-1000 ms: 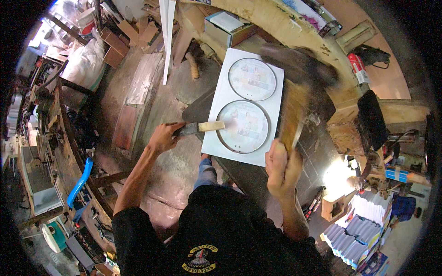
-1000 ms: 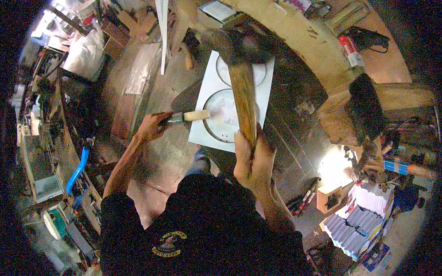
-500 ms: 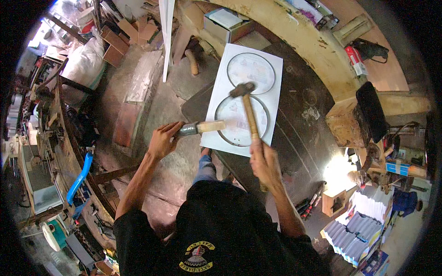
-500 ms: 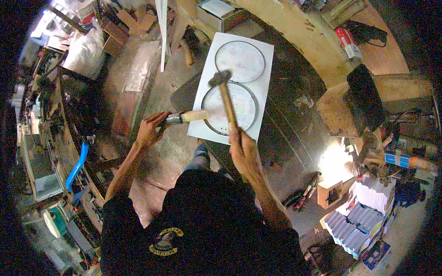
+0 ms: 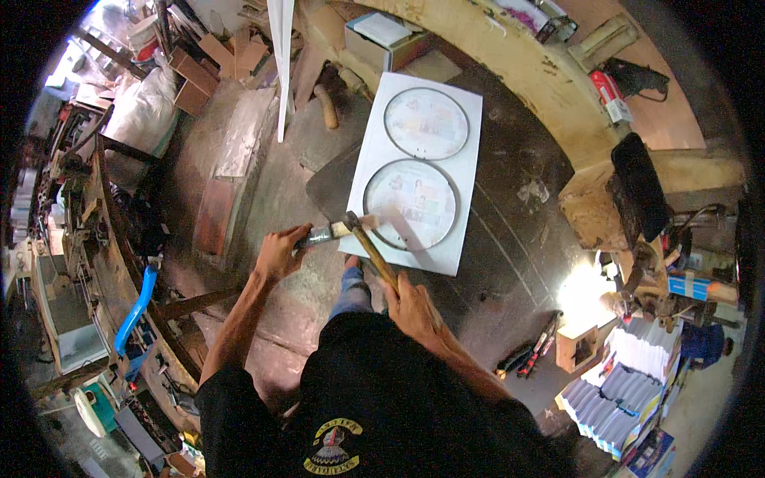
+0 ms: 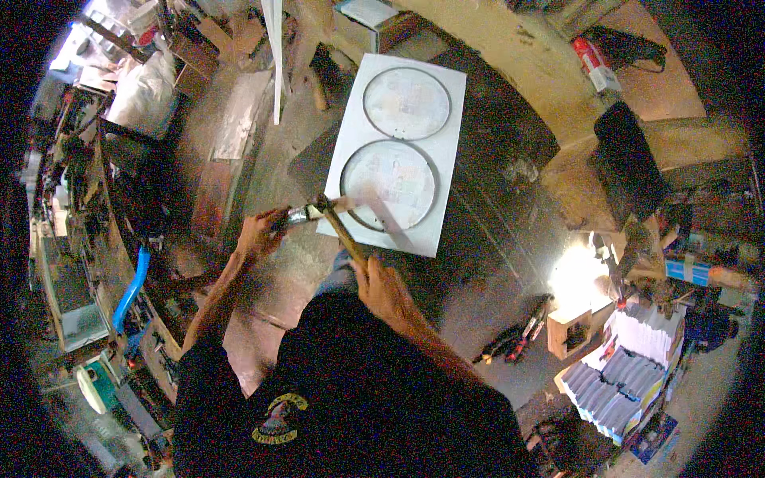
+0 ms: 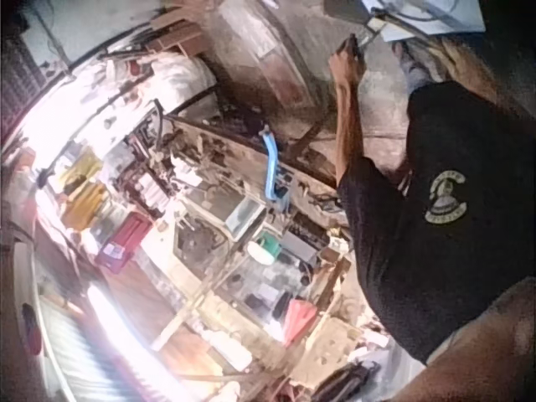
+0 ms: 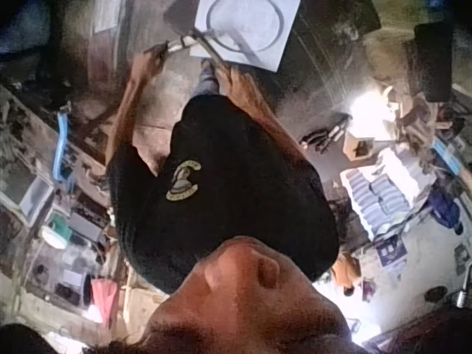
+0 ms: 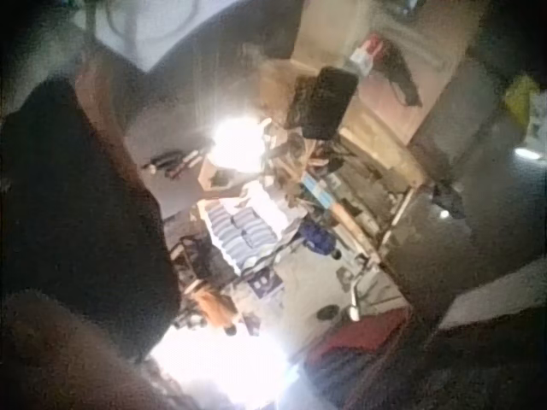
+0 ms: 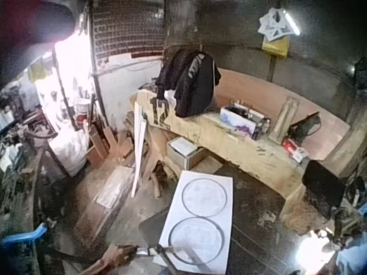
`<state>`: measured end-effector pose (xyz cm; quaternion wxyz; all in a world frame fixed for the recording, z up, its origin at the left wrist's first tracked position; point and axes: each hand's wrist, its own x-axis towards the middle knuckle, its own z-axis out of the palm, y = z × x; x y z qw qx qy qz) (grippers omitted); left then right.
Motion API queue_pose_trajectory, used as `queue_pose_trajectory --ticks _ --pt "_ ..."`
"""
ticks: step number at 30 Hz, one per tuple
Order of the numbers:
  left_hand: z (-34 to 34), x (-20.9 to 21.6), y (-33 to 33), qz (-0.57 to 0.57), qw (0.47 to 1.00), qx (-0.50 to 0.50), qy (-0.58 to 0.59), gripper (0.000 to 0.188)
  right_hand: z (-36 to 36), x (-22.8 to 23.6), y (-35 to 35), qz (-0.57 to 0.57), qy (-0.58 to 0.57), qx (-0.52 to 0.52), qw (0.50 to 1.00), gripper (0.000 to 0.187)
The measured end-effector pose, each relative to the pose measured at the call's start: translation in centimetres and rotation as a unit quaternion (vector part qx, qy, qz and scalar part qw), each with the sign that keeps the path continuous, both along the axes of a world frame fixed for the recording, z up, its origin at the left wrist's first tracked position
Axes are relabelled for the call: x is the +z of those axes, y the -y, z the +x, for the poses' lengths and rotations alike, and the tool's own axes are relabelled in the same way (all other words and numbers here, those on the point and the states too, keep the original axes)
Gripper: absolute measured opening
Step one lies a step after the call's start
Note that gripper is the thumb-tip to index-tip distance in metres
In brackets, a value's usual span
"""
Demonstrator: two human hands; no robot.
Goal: The person assembles a drum head by placing a circular frame over a white membrane, applying adhesive with a brush, hammering the frame into place, and trimming excess material with a pair of pliers.
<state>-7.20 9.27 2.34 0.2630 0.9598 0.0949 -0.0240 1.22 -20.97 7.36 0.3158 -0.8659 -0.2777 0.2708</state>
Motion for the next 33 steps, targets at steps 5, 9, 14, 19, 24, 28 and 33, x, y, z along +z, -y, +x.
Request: queue_pose_trajectory --ticks 5,9,14,19,24,28,33 --pt "-0.3 0.3 -0.6 -0.001 1.0 -0.006 0.029 0.053 0.9 4.3 1.7 0.134 -0.114 -0.102 0.979 0.027" --pt "0.5 1.7 -1.4 0.107 0.981 -0.085 0.137 0.057 3.0 5.6 4.0 0.094 -0.012 -0.189 0.977 0.027" --pt "3.0 3.6 -1.0 0.121 0.954 -0.067 0.266 0.053 4.7 3.8 7.0 0.114 0.005 -0.234 0.966 0.035" --pt "10.0 4.8 2.8 0.038 0.978 -0.046 0.199 0.05 6.4 3.7 7.0 0.164 0.043 -0.254 0.952 0.038" --pt "15.1 1.1 9.5 0.004 0.989 -0.041 0.14 0.051 8.5 7.0 6.8 0.16 -0.093 -0.335 0.924 0.035" --pt "15.5 0.4 10.4 0.036 0.999 -0.009 0.027 0.052 9.6 11.6 7.3 0.137 -0.041 -0.328 0.934 0.032" --pt "15.2 0.3 10.8 0.058 0.995 -0.021 0.077 0.05 10.5 6.6 9.0 0.621 -0.214 -0.232 0.717 0.031"
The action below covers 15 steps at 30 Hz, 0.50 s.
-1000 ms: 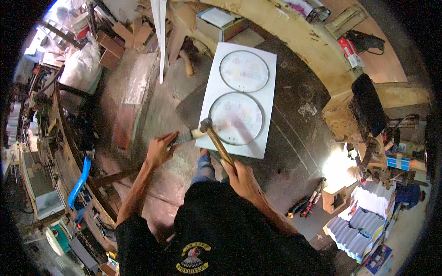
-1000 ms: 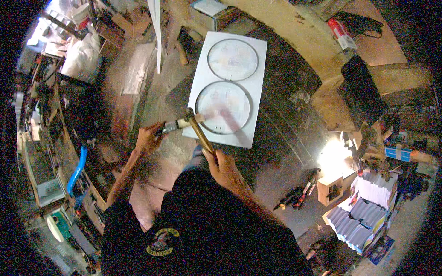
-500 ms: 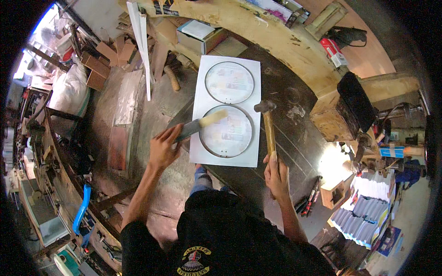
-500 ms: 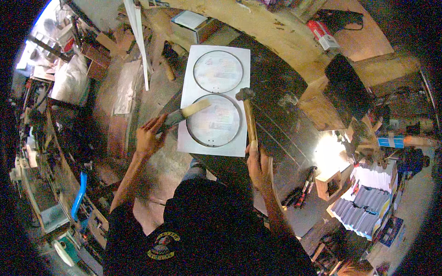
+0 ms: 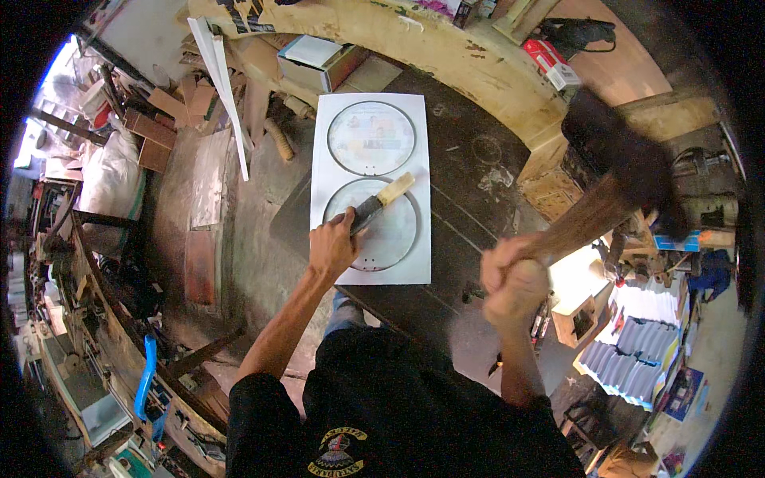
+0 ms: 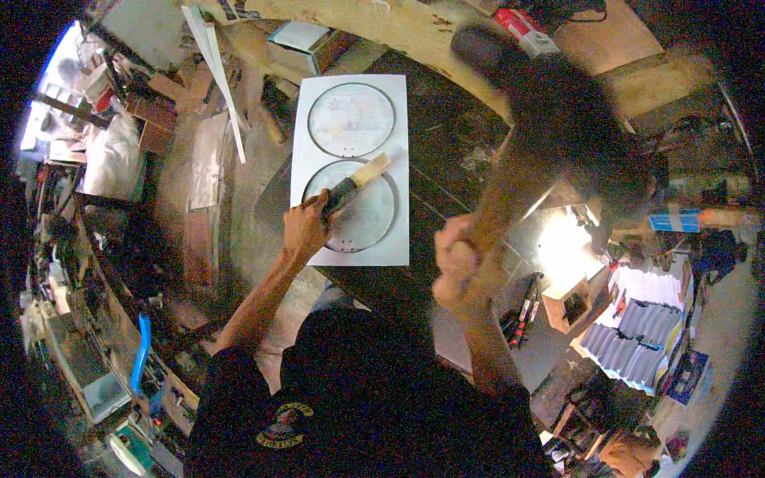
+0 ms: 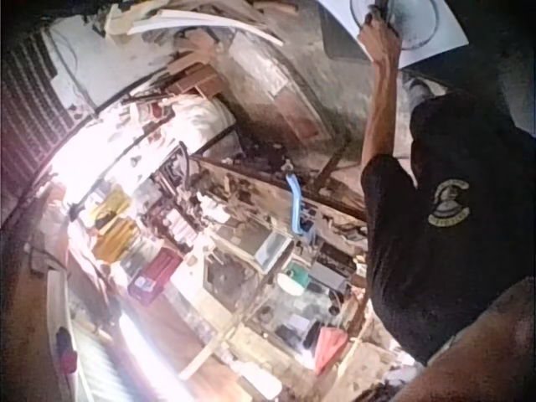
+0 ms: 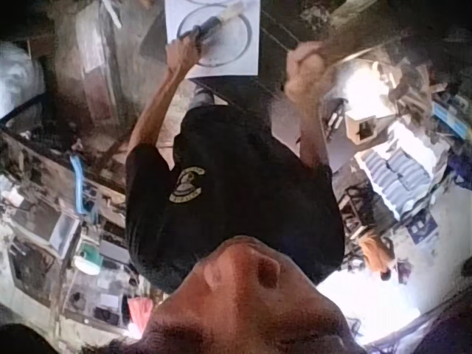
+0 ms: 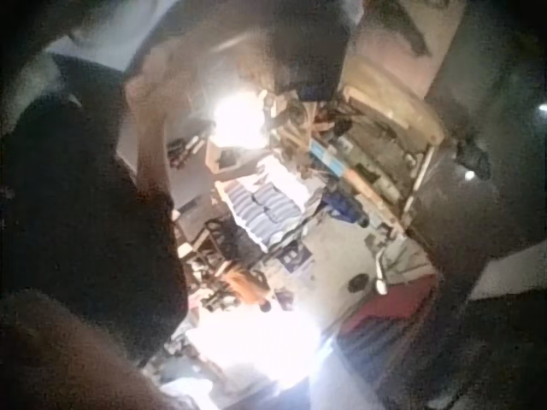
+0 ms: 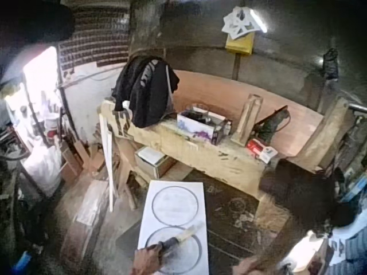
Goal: The person assembles a drum head by placing a circular frame over a white membrane, applying adhesive with a brush, hammering the frame into place, and trimming excess material with a pair of pliers.
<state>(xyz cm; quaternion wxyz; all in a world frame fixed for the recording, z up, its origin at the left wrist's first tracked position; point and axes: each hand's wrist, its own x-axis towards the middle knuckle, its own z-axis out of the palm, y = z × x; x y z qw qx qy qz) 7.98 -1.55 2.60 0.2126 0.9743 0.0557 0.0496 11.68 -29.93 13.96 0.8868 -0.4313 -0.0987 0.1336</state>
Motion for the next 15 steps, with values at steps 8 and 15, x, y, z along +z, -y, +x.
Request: queue_pose_trajectory --ticks 8,15 --pt "0.1 0.2 0.4 0.006 0.999 -0.008 -0.04 0.051 2.3 -9.4 0.4 -0.658 0.128 -0.015 0.742 0.033" --pt "-2.7 -2.6 -0.1 -0.069 0.987 0.029 0.144 0.047 -2.3 -0.7 1.4 -0.638 0.008 0.056 0.768 0.03"
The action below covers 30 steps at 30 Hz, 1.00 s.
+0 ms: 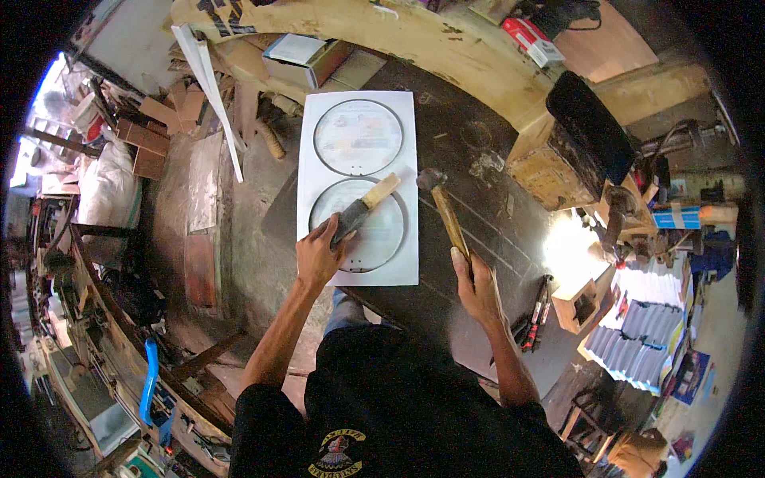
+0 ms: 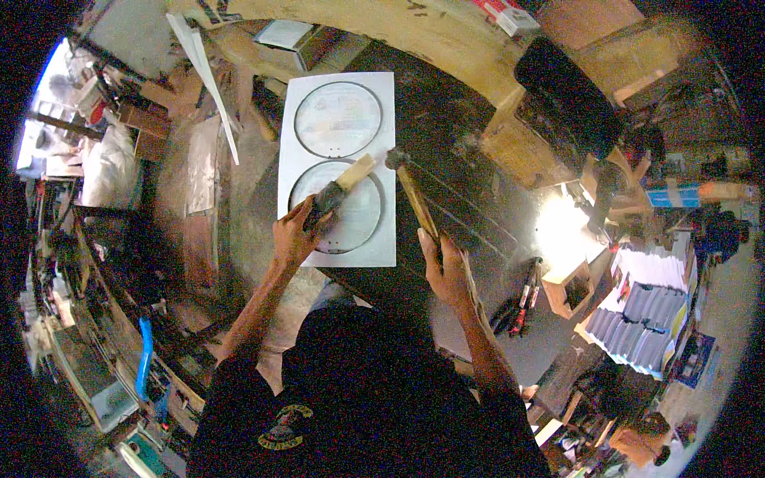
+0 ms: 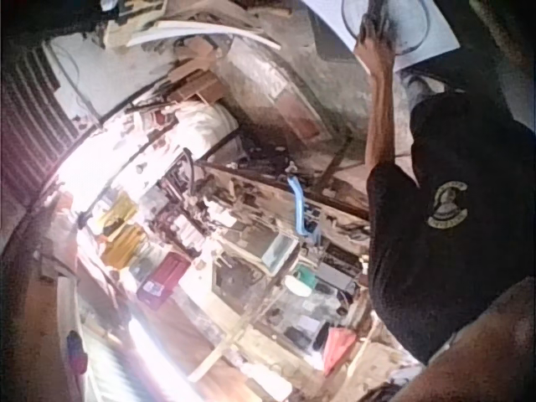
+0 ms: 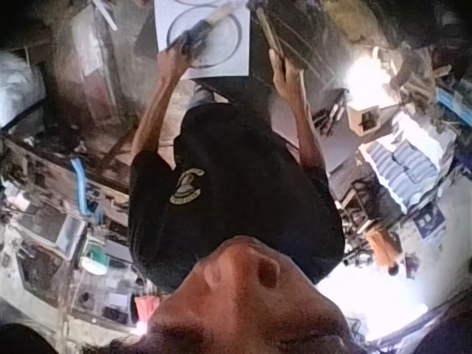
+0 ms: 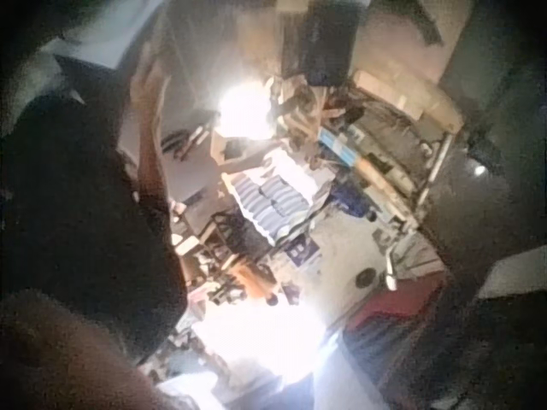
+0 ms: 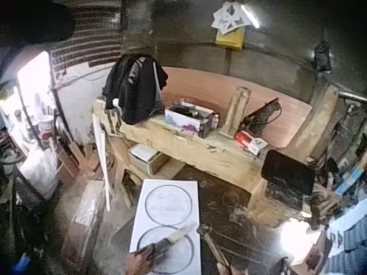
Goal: The person assembles a drum head by placing a circular frame over a white membrane, applying adhesive with a brush, hammering the frame into place, and trimming excess material with a pair of pliers.
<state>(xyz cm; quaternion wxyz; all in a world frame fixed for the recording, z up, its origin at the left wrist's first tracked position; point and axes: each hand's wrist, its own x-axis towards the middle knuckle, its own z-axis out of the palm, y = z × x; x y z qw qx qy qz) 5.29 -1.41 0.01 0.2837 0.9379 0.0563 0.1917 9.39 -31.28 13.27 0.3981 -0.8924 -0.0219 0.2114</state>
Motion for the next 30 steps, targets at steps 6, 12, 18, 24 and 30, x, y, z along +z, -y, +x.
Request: queue_pose_trajectory --ticks 6,12,18,24,30 --pt "1.9 3.9 -0.7 0.02 0.991 -0.018 -0.13 0.046 0.2 -1.7 -0.1 0.035 0.123 0.029 0.991 0.029" --pt "1.7 5.3 -1.0 -0.135 0.966 -0.153 -0.158 0.037 0.2 -0.1 -0.9 0.057 0.093 0.026 0.994 0.028" --pt "3.3 3.3 -2.5 -0.143 0.875 -0.164 -0.433 0.053 -0.5 -0.3 -0.3 0.043 0.082 0.043 0.995 0.028" --pt "2.6 2.0 -0.1 -0.065 0.953 -0.18 -0.236 0.076 -1.5 -3.0 0.2 0.064 0.174 0.034 0.982 0.034" --pt "4.4 2.3 0.5 -0.048 0.955 -0.224 -0.187 0.073 -2.5 -2.0 0.5 0.047 0.079 -0.001 0.996 0.034"
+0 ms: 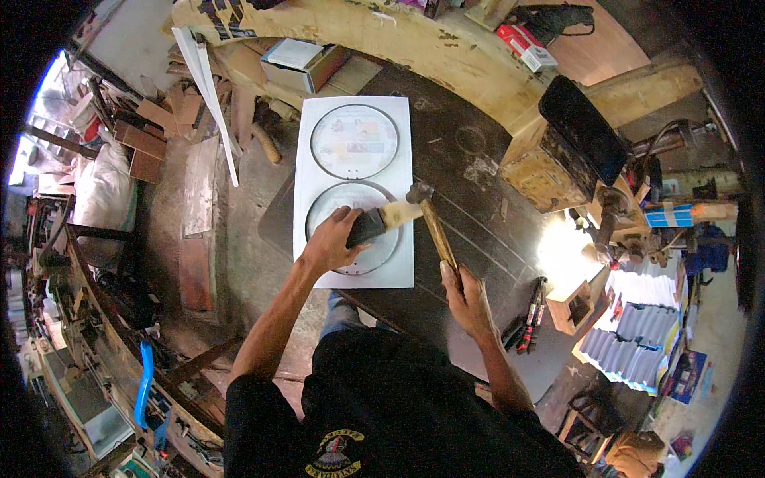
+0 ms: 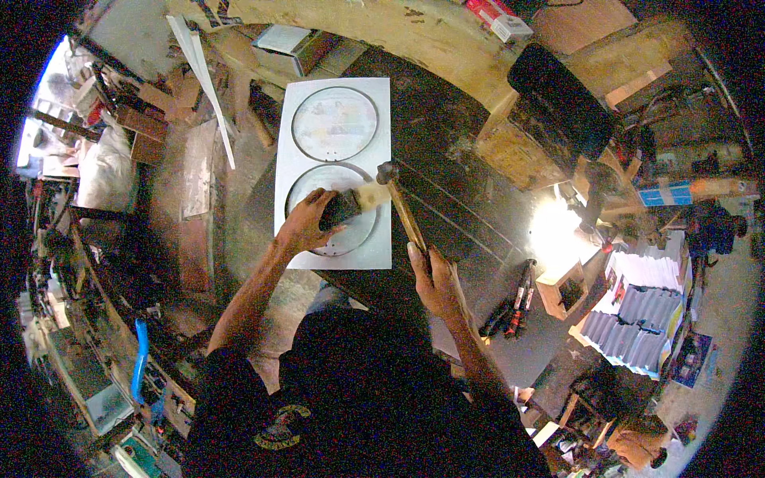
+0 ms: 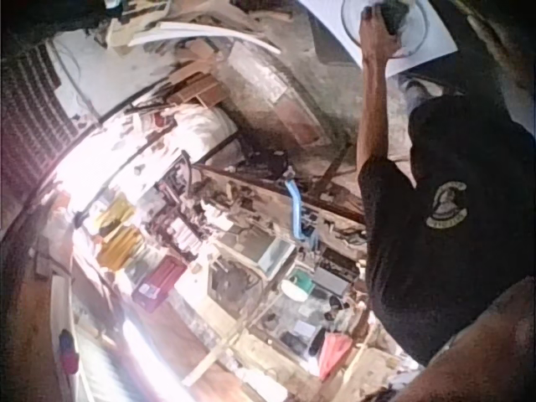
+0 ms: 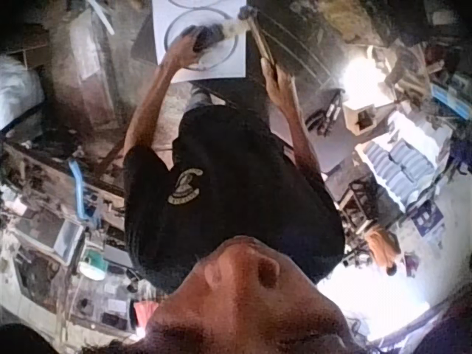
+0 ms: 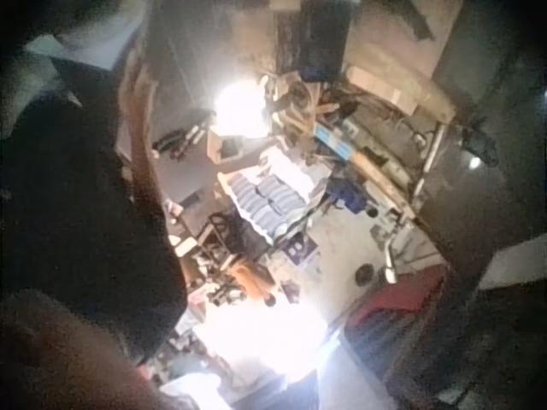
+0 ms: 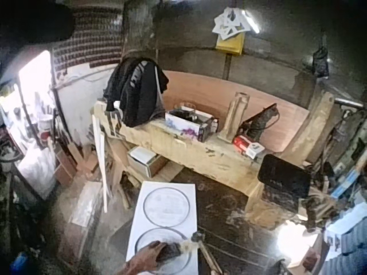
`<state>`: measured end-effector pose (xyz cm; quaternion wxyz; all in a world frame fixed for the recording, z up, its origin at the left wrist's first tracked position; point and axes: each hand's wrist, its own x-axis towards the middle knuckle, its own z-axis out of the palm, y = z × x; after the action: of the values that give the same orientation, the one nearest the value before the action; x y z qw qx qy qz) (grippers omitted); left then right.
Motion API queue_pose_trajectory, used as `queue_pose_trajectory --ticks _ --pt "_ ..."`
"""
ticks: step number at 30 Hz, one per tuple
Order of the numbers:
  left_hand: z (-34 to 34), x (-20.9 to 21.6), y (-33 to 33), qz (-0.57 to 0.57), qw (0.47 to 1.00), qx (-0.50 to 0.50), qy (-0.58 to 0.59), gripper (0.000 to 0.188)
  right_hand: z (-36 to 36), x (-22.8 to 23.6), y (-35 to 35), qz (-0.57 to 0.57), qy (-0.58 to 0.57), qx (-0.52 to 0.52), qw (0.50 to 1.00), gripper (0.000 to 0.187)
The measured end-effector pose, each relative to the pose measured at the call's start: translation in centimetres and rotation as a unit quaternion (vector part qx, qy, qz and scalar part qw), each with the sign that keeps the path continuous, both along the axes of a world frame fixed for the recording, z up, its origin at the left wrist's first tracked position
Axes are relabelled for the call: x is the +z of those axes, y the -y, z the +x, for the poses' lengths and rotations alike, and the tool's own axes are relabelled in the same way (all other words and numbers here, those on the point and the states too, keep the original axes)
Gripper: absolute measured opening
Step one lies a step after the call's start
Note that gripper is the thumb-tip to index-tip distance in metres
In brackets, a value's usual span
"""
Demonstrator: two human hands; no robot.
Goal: The person assembles a drum head by placing a circular frame over a white membrane, applying adhesive with a brush, hammering the frame into place, and trimming excess material with a pair of pliers.
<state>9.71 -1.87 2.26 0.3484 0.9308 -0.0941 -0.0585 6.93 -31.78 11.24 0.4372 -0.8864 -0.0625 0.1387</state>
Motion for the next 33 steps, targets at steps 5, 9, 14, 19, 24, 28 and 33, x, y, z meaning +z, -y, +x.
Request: queue_pose_trajectory --ticks 5,9,14,19,24,28,33 --pt "0.2 0.1 0.9 0.014 0.999 0.027 -0.011 0.068 0.9 2.2 -0.1 0.001 0.065 0.01 0.998 0.023" --pt "0.5 0.1 0.7 0.044 0.999 0.014 -0.023 0.077 0.3 5.0 -0.9 -0.002 0.065 0.001 0.998 0.031" --pt "0.9 -0.4 1.2 0.039 0.999 0.007 0.004 0.077 -0.9 -5.0 0.4 -0.125 0.091 0.019 0.988 0.043" --pt "1.2 0.8 1.8 0.038 0.999 0.01 -0.022 0.069 0.5 -4.6 -0.9 -0.13 -0.042 0.029 0.99 0.036" --pt "0.9 0.4 1.5 0.052 0.998 0.018 0.006 0.067 -0.8 -4.0 -1.2 -0.068 0.044 0.014 0.997 0.035" --pt "1.8 1.6 2.6 0.055 0.998 0.012 -0.041 0.067 -0.9 -9.0 0.5 -0.194 0.187 0.057 0.961 0.033" --pt "-2.8 -0.5 2.7 0.135 0.978 0.081 0.138 0.075 -1.2 -6.2 2.0 -0.094 0.074 -0.023 0.993 0.028"
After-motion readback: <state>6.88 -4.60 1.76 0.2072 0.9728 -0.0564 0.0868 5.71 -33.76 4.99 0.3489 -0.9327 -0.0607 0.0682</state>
